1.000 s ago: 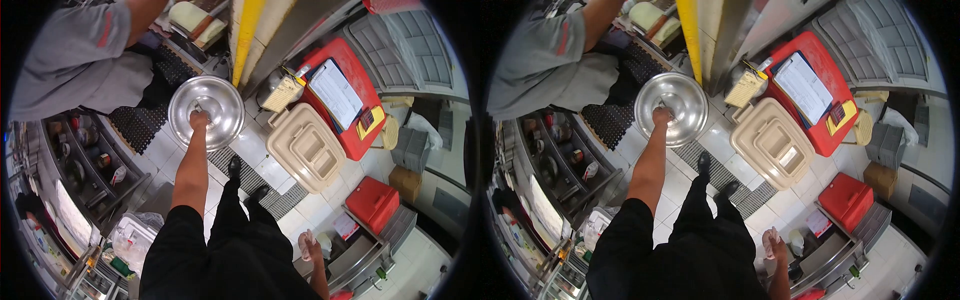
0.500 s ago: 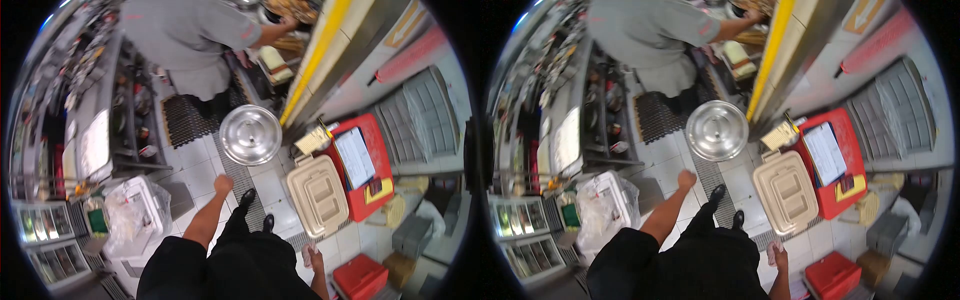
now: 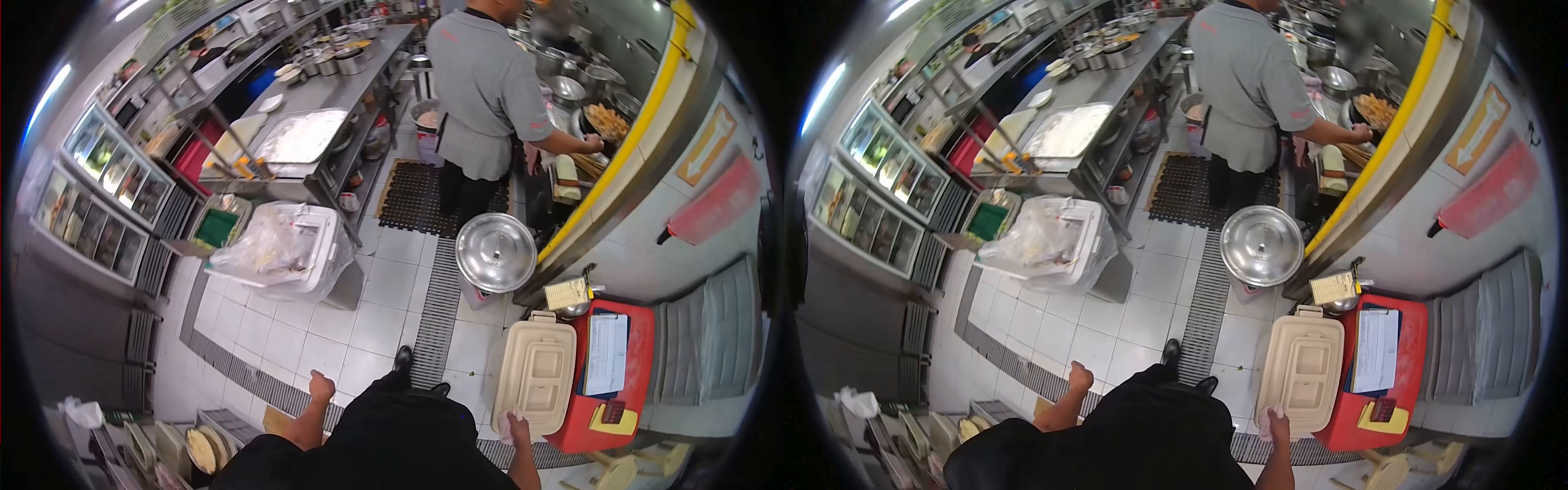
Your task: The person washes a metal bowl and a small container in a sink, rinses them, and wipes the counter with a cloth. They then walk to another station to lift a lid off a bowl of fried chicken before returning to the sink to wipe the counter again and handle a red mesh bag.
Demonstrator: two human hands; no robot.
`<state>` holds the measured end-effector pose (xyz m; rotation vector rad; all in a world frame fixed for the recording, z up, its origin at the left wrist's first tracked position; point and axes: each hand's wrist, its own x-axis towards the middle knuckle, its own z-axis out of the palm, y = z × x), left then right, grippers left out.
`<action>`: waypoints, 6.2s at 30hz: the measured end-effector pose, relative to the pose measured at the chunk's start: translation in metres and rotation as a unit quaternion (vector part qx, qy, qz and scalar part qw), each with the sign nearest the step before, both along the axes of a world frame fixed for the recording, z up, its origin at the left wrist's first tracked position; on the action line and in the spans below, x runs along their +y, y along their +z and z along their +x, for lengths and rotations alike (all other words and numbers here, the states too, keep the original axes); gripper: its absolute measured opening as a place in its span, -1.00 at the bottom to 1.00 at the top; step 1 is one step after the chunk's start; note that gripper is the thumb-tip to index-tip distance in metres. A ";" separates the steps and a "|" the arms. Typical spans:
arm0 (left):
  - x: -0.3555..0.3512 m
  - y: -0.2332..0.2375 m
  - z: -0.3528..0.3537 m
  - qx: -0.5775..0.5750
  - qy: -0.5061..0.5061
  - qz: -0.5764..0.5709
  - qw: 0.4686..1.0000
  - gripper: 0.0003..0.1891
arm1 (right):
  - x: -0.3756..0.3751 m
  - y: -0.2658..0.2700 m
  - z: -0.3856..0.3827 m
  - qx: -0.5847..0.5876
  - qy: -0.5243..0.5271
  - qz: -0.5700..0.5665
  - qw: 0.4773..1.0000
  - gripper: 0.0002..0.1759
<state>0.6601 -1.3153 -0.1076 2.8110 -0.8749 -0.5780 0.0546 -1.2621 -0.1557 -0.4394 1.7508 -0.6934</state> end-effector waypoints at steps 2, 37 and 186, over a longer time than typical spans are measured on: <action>0.011 -0.001 0.005 0.007 0.036 -0.036 0.999 -0.81 | -0.009 -0.004 0.007 0.040 0.070 0.018 0.997 -0.50; 0.402 -0.095 0.155 0.315 0.337 -0.278 0.843 -0.77 | -0.123 0.095 0.459 0.391 0.725 -0.243 0.511 -0.36; 1.106 0.492 -0.257 -0.611 0.575 -0.456 0.298 -0.70 | 1.001 0.334 0.748 -0.464 0.774 -0.318 -0.293 -0.13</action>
